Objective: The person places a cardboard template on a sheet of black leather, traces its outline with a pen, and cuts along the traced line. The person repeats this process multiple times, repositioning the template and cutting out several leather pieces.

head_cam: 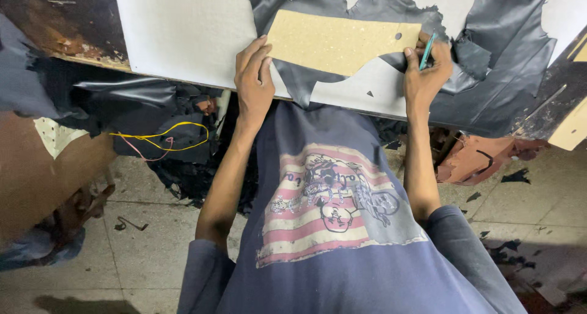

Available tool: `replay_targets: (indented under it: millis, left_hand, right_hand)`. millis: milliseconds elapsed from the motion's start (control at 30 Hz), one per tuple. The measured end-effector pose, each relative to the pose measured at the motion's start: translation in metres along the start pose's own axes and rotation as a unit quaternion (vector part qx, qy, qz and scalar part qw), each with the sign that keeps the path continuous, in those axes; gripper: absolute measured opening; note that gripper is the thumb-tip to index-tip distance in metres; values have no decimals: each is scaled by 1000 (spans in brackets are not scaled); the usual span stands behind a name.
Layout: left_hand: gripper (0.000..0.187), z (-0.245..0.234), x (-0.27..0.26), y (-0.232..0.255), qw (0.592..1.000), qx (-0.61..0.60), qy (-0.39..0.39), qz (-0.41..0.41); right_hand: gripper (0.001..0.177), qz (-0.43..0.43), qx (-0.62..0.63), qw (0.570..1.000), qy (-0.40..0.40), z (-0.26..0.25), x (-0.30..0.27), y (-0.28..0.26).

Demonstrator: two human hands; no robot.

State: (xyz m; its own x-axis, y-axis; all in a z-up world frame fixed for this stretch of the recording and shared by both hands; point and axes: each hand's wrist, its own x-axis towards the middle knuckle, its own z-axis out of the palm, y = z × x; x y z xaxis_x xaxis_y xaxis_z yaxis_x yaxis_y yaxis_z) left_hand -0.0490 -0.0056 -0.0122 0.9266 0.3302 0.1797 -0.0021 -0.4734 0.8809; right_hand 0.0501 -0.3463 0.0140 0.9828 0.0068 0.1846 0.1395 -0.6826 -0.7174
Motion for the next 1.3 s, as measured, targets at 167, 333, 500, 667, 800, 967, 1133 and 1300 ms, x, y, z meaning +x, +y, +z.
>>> replay_targets:
  millis: [167,333,500,667,800,967,1133,1300]
  left_hand:
    - [25,7,12,-1,999,27,21,11]
    - [17,7,18,0,999,26,34,24]
    - [17,3,13,4,999,38,16,20]
    - [17,1,14,7,998,53,5,14]
    - [18,0,13,9,999,44,-4,16]
    - [22,-1,13,1,998,61,-19,26]
    - [28,-6,9,0,991,118,-58,32]
    - [46,13,6,27,969,194,-144,52]
  right_hand:
    - [39,-17,33,999,-4,-3,1,1]
    - [29,13,34,999,6,-3,4,8]
    - [24,37,62,997,9,-8,1,18]
    - [23,23,76,997,16,-2,8,20]
    - [23,39,92,995,21,-4,4,24]
    - [22,42,127,991,10,0,9,34]
    - [23,47,119,991,-42,-8,4,24]
    - [31,-16,27,998,-59,-1,31,-27]
